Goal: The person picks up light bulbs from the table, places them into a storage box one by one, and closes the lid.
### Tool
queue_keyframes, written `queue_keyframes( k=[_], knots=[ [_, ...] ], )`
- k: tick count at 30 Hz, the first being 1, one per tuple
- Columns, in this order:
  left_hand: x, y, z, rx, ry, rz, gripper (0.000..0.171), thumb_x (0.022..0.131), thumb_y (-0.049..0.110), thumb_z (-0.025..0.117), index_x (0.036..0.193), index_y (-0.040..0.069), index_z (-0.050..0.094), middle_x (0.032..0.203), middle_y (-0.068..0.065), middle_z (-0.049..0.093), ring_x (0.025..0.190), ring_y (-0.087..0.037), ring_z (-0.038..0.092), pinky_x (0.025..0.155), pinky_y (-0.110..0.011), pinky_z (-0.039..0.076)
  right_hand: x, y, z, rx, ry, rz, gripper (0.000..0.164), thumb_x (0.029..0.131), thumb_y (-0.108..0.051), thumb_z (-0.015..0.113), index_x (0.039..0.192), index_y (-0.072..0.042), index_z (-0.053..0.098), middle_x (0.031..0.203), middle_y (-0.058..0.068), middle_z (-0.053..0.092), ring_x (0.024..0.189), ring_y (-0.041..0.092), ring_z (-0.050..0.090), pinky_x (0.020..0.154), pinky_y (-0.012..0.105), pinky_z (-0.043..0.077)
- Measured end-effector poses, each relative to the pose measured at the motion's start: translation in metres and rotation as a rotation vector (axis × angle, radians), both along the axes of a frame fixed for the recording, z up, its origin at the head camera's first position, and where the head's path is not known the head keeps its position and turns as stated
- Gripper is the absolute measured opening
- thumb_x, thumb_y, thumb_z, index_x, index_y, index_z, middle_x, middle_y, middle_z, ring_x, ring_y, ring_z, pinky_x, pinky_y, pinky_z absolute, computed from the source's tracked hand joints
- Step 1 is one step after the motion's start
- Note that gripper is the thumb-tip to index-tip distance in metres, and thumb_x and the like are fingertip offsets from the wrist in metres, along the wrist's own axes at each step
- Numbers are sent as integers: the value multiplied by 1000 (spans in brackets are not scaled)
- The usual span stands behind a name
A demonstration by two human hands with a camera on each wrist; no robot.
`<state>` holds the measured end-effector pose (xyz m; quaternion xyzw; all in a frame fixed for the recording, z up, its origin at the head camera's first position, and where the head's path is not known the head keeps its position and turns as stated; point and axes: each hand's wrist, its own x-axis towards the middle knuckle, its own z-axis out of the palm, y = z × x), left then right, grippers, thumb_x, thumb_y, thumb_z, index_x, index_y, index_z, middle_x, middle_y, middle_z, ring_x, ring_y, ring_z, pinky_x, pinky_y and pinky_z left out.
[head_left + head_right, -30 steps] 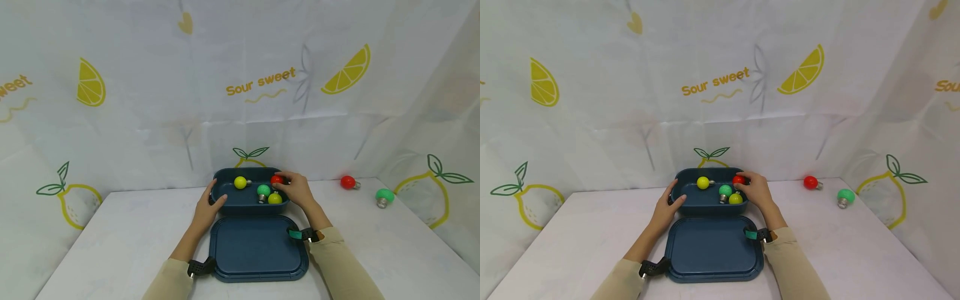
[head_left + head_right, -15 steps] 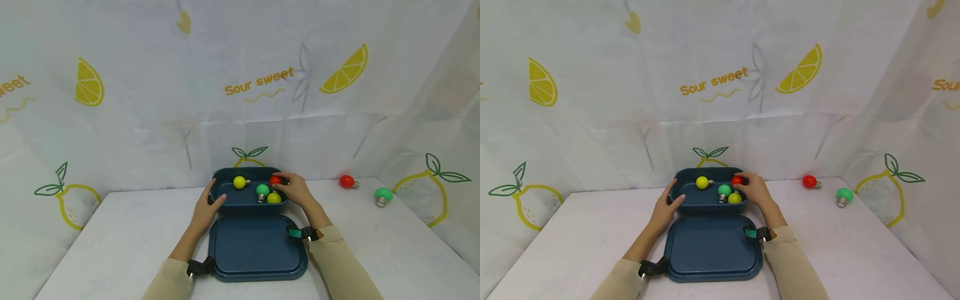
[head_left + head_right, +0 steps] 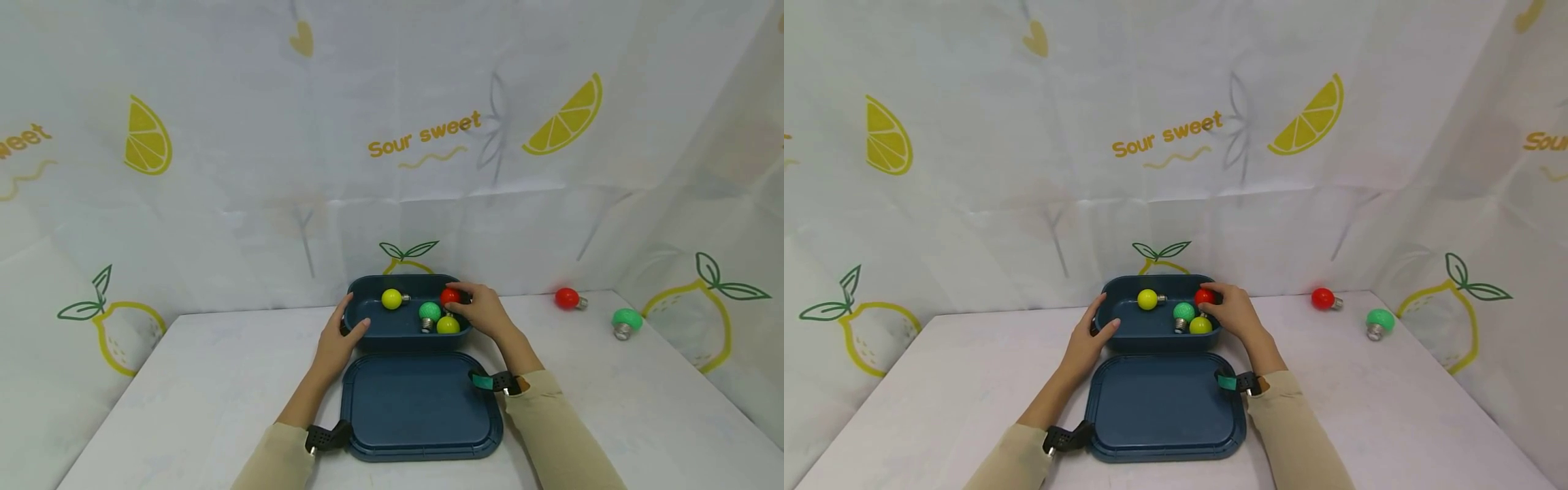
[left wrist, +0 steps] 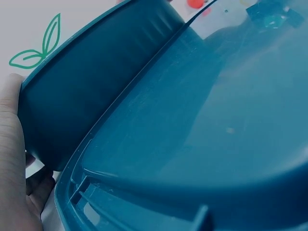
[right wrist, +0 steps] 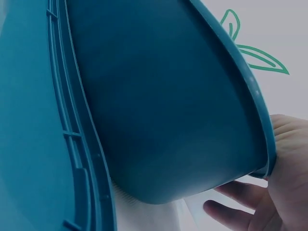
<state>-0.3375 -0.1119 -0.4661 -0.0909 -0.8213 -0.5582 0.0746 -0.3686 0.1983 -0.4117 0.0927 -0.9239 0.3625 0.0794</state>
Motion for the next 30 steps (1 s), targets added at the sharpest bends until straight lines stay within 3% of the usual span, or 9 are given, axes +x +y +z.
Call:
queue_keyframes(
  k=[2, 4, 7, 9, 12, 17, 25, 28, 30],
  knots=[
    [0, 0, 0, 0, 0, -1, 75, 96, 52, 63, 160, 32, 28, 169, -7, 26, 154, -37, 29, 120, -62, 30, 0, 1, 0, 17, 20, 5, 48, 94, -20, 71, 139, -6, 61, 142, 25, 59, 127, 44, 58, 104, 56, 50],
    [1, 0, 0, 2, -2, -2, 75, 96, 52, 63, 160, 33, 28, 169, -7, 26, 154, -37, 29, 120, -62, 30, 2, 1, 2, 26, 46, 12, 49, 94, -21, 72, 140, -7, 61, 115, 24, 71, 96, 38, 66, 85, 44, 57],
    [1, -1, 0, -1, -6, -1, 75, 96, 52, 63, 160, 34, 28, 169, -7, 26, 154, -37, 29, 120, -62, 30, 6, 2, 7, 31, 113, 25, 49, 94, -23, 73, 139, -6, 62, 114, 23, 72, 92, 37, 67, 82, 45, 57],
    [1, -1, 0, 1, -5, -2, 75, 96, 52, 62, 160, 34, 28, 169, -7, 26, 154, -36, 29, 121, -62, 29, 10, 4, 16, 10, 149, 23, 50, 94, -25, 73, 138, -5, 62, 116, 22, 72, 101, 41, 68, 90, 51, 57],
    [1, 0, 0, 6, 0, -5, 75, 97, 52, 62, 160, 33, 28, 169, -7, 26, 154, -36, 28, 121, -62, 29, 17, 10, 31, -39, 210, 6, 49, 95, -27, 71, 138, -4, 62, 143, 22, 59, 132, 43, 56, 108, 62, 45],
    [0, -1, 1, 5, 5, -11, 75, 97, 50, 62, 160, 32, 28, 168, -8, 26, 154, -34, 29, 121, -60, 29, 36, 22, 53, -103, 304, -30, 46, 96, -26, 70, 136, -4, 63, 143, 21, 59, 133, 43, 55, 110, 61, 44],
    [-1, -2, 2, 8, 7, -11, 75, 97, 51, 62, 160, 31, 28, 168, -8, 28, 151, -35, 35, 119, -57, 35, 65, 62, 70, -27, 443, -105, 45, 94, -23, 73, 134, -6, 64, 141, 23, 60, 128, 48, 56, 100, 65, 49],
    [-2, -2, 1, 4, 3, -17, 75, 97, 51, 62, 161, 31, 27, 168, -9, 27, 151, -35, 35, 119, -57, 36, 74, 80, 71, 5, 476, -136, 44, 92, -23, 75, 132, -6, 66, 139, 22, 62, 125, 48, 58, 94, 61, 52],
    [-1, -1, 0, 2, -3, -20, 75, 97, 51, 62, 161, 32, 27, 168, -9, 27, 151, -35, 34, 119, -57, 36, 80, 93, 68, 28, 499, -169, 44, 91, -23, 77, 131, -7, 68, 138, 20, 64, 123, 46, 60, 95, 45, 55]
  ],
)
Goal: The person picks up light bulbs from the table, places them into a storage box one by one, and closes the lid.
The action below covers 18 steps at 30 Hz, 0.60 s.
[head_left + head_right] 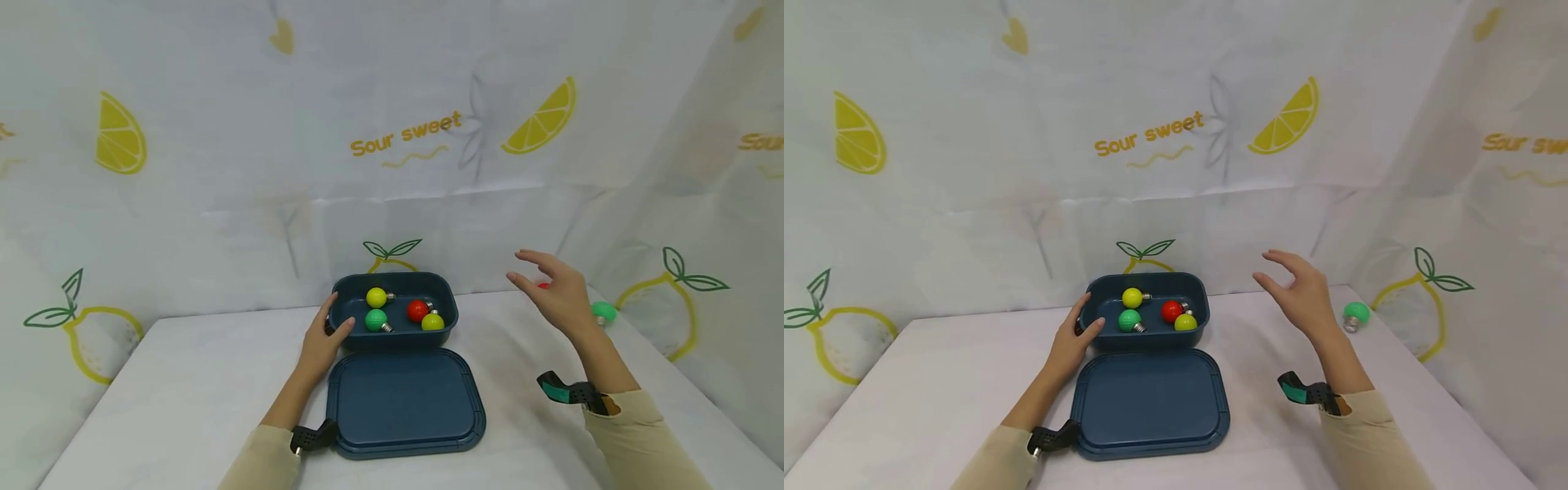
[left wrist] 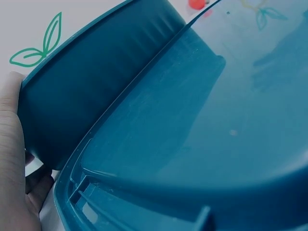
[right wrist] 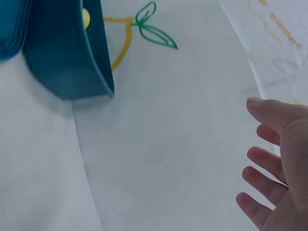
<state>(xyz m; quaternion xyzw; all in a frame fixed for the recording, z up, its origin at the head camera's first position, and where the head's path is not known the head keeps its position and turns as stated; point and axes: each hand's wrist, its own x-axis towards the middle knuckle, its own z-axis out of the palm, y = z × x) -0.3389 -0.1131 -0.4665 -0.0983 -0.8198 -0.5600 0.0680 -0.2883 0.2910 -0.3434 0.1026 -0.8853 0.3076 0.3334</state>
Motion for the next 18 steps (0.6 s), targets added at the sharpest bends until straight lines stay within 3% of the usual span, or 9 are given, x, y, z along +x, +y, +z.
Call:
queue_keyframes(
  k=[2, 4, 7, 14, 18],
  knots=[
    [-1, -1, 0, -1, -2, -3, 75, 97, 51, 62, 160, 33, 26, 168, -8, 26, 152, -35, 33, 119, -57, 36, 4, 12, -4, -8, 26, -38, 43, 89, -21, 79, 128, -7, 69, 136, 19, 65, 123, 43, 60, 97, 23, 51],
    [-1, -1, -1, -8, -2, -4, 74, 98, 52, 61, 160, 34, 26, 168, -9, 25, 152, -36, 32, 119, -57, 35, 7, 24, -10, -25, 46, -75, 43, 89, -20, 79, 128, -7, 69, 134, 19, 66, 124, 41, 59, 97, 6, 39],
    [0, -1, -2, -9, -1, 0, 74, 98, 52, 61, 160, 34, 26, 168, -10, 25, 153, -38, 31, 119, -58, 35, 9, 41, -18, -60, 53, -120, 44, 90, -21, 78, 130, -5, 68, 134, 20, 66, 124, 40, 57, 91, -5, 27],
    [2, -1, -5, -18, -13, -14, 75, 98, 51, 60, 161, 33, 24, 169, -10, 24, 154, -37, 28, 121, -59, 32, 11, 67, -28, -130, 24, -277, 43, 92, -26, 76, 131, -8, 68, 136, 18, 66, 128, 37, 58, 99, 0, 31],
    [1, -1, -1, -11, 5, -2, 75, 97, 52, 61, 161, 34, 25, 168, -10, 26, 153, -37, 30, 120, -60, 32, 8, 80, -36, -199, -19, -343, 45, 93, -24, 75, 133, -7, 66, 141, 16, 62, 135, 36, 54, 117, 32, 42]
  ],
)
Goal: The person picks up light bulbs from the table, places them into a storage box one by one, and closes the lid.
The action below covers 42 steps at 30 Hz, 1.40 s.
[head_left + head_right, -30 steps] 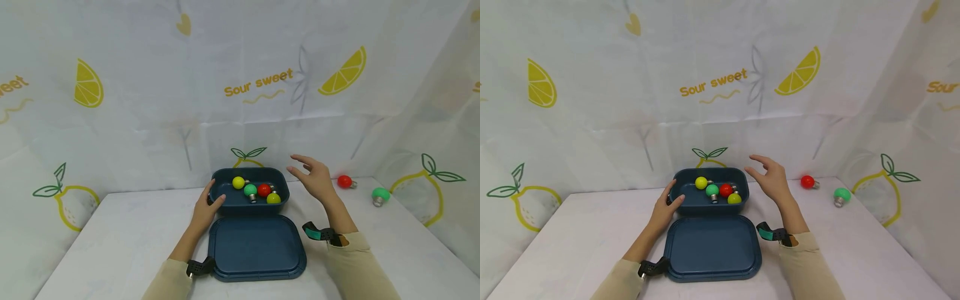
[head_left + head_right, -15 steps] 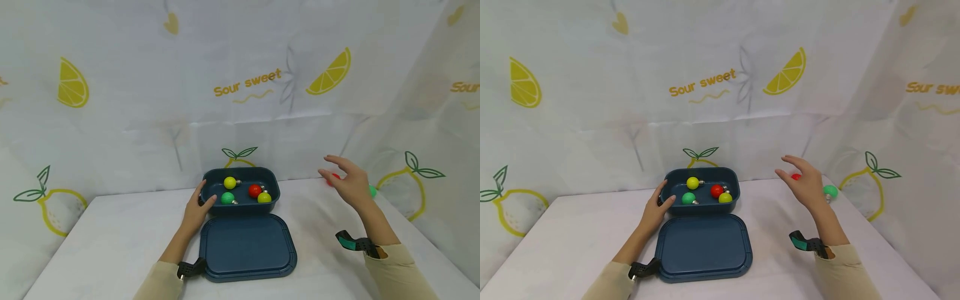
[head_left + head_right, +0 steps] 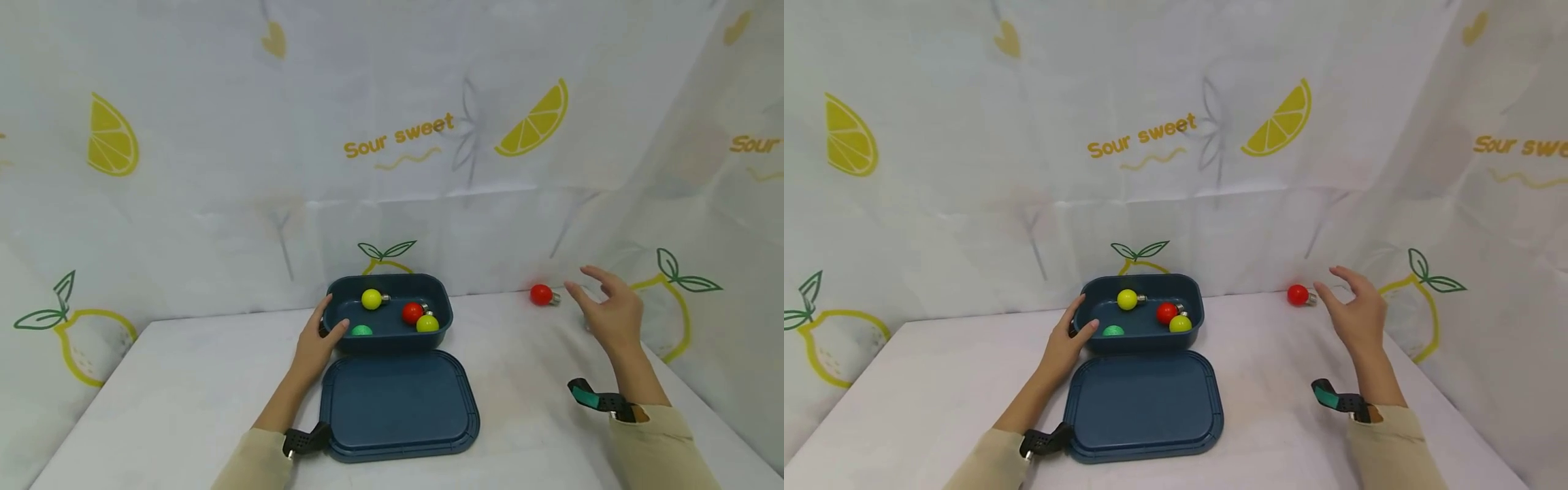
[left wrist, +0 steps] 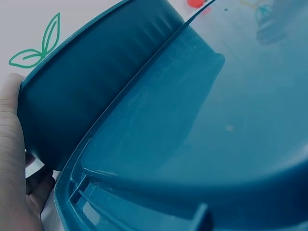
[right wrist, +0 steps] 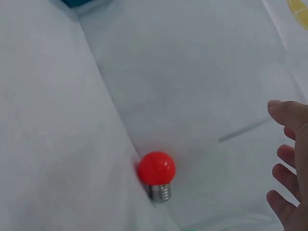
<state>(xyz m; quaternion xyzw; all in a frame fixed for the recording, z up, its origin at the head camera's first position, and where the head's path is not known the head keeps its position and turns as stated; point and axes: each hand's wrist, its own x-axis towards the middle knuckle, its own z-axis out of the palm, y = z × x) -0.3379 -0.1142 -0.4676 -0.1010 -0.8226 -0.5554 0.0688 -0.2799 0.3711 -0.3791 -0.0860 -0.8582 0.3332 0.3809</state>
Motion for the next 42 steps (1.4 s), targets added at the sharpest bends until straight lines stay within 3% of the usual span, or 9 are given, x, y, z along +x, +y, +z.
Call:
queue_keyframes(
  k=[2, 4, 12, 18, 25, 36, 42],
  knots=[
    [0, -1, 1, -4, 1, -1, 75, 98, 52, 61, 161, 34, 25, 168, -10, 26, 153, -37, 30, 120, -59, 32, -2, 7, -6, -21, -26, -23, 46, 93, -21, 74, 135, -5, 64, 143, 18, 60, 137, 37, 52, 117, 50, 41],
    [1, -2, 3, -8, -2, -4, 75, 98, 51, 61, 161, 33, 25, 168, -11, 26, 153, -37, 30, 120, -59, 32, -3, 15, -13, -28, -61, -38, 47, 94, -20, 72, 137, -3, 62, 146, 21, 57, 139, 41, 49, 115, 59, 39],
    [2, -5, 4, -7, -10, 6, 75, 98, 51, 61, 161, 32, 25, 169, -10, 25, 153, -37, 29, 120, -59, 32, -9, 30, -40, -70, -160, -56, 53, 97, -23, 68, 142, 1, 55, 157, 20, 44, 149, 43, 36, 120, 61, 29],
    [2, -5, 2, -2, -4, 2, 75, 98, 50, 60, 161, 31, 25, 169, -11, 25, 154, -37, 29, 121, -59, 32, -11, 37, -55, -11, -185, -22, 58, 96, -23, 68, 144, 4, 50, 158, 28, 38, 147, 50, 33, 118, 67, 26],
    [1, -2, 3, -2, -7, -1, 75, 98, 50, 61, 161, 32, 25, 169, -9, 24, 154, -36, 27, 121, -59, 30, -11, 44, -75, 11, -346, 7, 70, 102, -33, 58, 155, 5, 31, 164, 33, 18, 150, 55, 19, 117, 71, 21],
    [0, 0, 4, -6, -17, -1, 76, 97, 52, 61, 161, 33, 25, 169, -10, 23, 155, -36, 25, 122, -60, 27, -7, 47, -80, -81, -358, -33, 68, 101, -32, 59, 154, 3, 34, 153, 36, 36, 140, 56, 35, 111, 70, 31],
    [1, 0, 4, -11, -17, 2, 76, 97, 52, 61, 161, 33, 25, 169, -10, 24, 155, -37, 25, 122, -60, 28, -7, 46, -80, -76, -361, -36, 68, 99, -31, 64, 152, 3, 38, 146, 36, 42, 132, 52, 41, 105, 68, 37]
  ],
)
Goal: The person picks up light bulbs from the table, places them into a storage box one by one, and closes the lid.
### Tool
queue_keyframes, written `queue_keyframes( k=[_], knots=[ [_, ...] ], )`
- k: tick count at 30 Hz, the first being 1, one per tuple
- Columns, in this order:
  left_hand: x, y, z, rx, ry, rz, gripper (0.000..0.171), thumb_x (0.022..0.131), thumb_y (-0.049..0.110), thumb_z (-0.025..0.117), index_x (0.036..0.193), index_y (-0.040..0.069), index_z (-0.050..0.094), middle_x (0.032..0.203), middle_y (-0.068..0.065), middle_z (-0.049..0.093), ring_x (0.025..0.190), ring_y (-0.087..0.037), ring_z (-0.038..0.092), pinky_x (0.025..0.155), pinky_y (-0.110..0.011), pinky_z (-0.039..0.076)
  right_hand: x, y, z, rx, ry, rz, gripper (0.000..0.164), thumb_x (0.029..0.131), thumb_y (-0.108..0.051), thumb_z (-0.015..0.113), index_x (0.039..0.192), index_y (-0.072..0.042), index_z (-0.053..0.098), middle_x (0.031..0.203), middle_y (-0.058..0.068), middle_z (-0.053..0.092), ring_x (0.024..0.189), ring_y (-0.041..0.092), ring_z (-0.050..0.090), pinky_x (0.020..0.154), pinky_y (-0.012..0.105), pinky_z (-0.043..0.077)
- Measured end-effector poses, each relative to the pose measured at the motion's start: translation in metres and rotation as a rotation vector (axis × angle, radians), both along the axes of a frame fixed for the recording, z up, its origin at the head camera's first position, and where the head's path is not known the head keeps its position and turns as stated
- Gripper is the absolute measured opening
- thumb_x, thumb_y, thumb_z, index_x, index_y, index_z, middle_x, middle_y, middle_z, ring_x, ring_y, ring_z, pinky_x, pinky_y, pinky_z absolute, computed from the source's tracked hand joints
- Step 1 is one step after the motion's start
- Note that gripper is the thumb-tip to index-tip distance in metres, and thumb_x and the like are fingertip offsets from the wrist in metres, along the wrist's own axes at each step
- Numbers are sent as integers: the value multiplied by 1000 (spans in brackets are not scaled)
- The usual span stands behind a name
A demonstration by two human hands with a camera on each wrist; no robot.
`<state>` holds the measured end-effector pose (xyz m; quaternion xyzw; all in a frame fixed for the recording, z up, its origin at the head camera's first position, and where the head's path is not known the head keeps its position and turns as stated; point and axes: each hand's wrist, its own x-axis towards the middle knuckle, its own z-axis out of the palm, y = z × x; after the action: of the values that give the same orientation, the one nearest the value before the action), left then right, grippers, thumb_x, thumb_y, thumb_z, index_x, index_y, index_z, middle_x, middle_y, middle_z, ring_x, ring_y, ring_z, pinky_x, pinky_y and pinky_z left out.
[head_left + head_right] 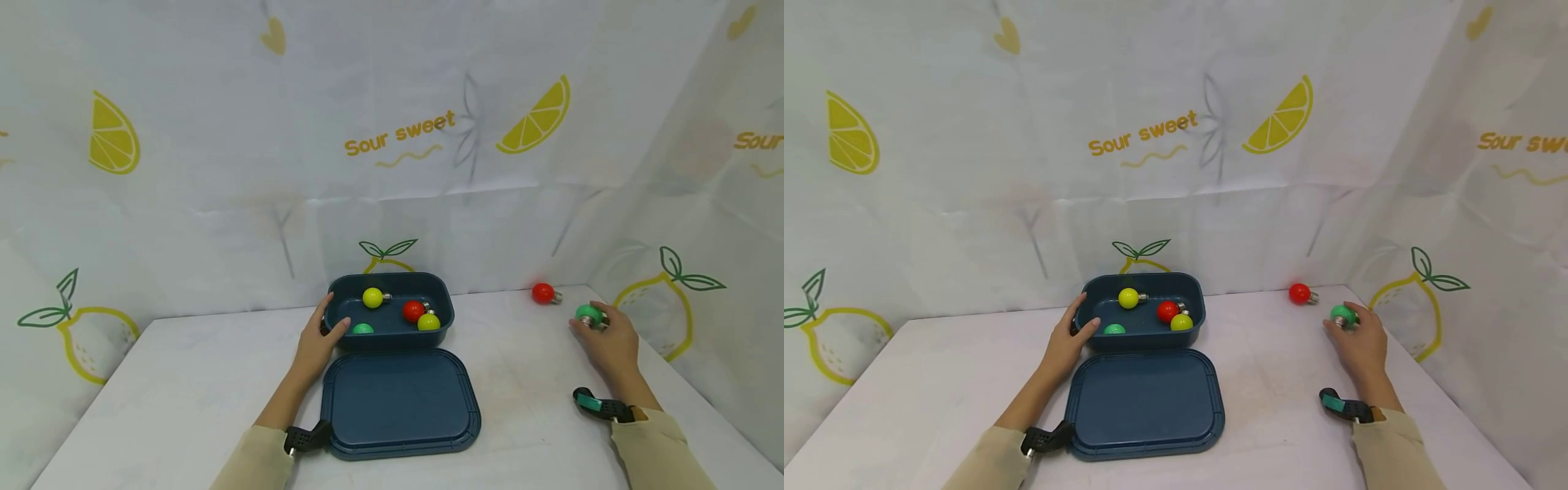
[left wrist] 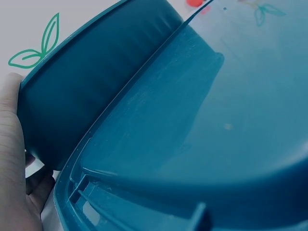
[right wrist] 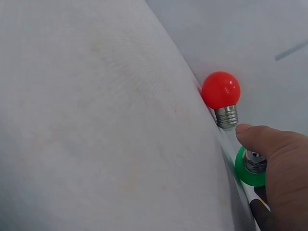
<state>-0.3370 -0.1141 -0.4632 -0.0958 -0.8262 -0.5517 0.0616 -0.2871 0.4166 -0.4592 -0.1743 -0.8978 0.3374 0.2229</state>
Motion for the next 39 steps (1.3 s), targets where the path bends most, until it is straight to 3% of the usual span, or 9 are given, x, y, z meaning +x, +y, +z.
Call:
queue_keyframes(
  k=[9, 16, 21, 25, 30, 32, 36, 39],
  knots=[
    [1, 0, 1, -1, -5, 2, 75, 98, 52, 60, 161, 34, 25, 169, -8, 23, 156, -36, 24, 122, -61, 26, 1, -2, -2, 2, -18, 7, 74, 96, -37, 67, 153, 1, 38, 150, 39, 31, 129, 53, 36, 102, 72, 38],
    [-2, 0, -2, -8, 3, 4, 75, 98, 52, 60, 161, 33, 24, 169, -9, 24, 155, -36, 26, 122, -60, 28, 1, -7, 0, -9, 40, -26, 72, 93, -36, 73, 150, -2, 44, 142, 31, 49, 124, 46, 47, 94, 59, 46],
    [-2, 1, -1, -9, -1, 5, 74, 98, 51, 60, 161, 34, 24, 169, -9, 24, 155, -36, 26, 122, -60, 28, 1, -9, 4, -61, 61, -68, 77, 90, -44, 74, 152, -9, 45, 146, 26, 50, 130, 42, 49, 98, 53, 48],
    [-1, 1, -1, -7, -2, 6, 75, 98, 52, 60, 161, 33, 24, 169, -9, 23, 155, -36, 25, 123, -59, 27, -2, -14, 8, -103, 89, -79, 76, 89, -43, 76, 152, -11, 47, 146, 22, 53, 129, 39, 52, 94, 32, 50],
    [-1, 0, -1, -2, -1, 3, 76, 97, 53, 60, 161, 33, 24, 169, -9, 24, 155, -37, 26, 122, -61, 27, -5, -25, 19, -47, 150, -35, 72, 88, -36, 79, 149, -10, 50, 145, 20, 56, 127, 37, 54, 95, 26, 53],
    [-1, 0, -1, 0, 0, 1, 76, 97, 54, 60, 161, 34, 24, 169, -8, 24, 155, -37, 26, 122, -61, 28, -6, -30, 24, -5, 186, 2, 70, 88, -33, 80, 147, -7, 52, 143, 21, 56, 124, 34, 54, 92, 18, 53],
    [-1, 0, -2, 10, 2, -4, 76, 97, 54, 61, 161, 34, 25, 169, -8, 24, 154, -36, 28, 121, -61, 29, -6, -38, 36, 32, 268, 72, 64, 86, -27, 82, 139, -2, 57, 135, 22, 59, 104, 7, 55, 72, -4, 40],
    [-1, 0, -2, 11, 2, -5, 76, 97, 54, 61, 161, 34, 24, 169, -8, 24, 154, -36, 28, 121, -60, 29, -5, -46, 45, 32, 301, 103, 60, 86, -23, 82, 136, 0, 58, 133, 22, 60, 98, -4, 50, 68, -6, 38]
  ],
)
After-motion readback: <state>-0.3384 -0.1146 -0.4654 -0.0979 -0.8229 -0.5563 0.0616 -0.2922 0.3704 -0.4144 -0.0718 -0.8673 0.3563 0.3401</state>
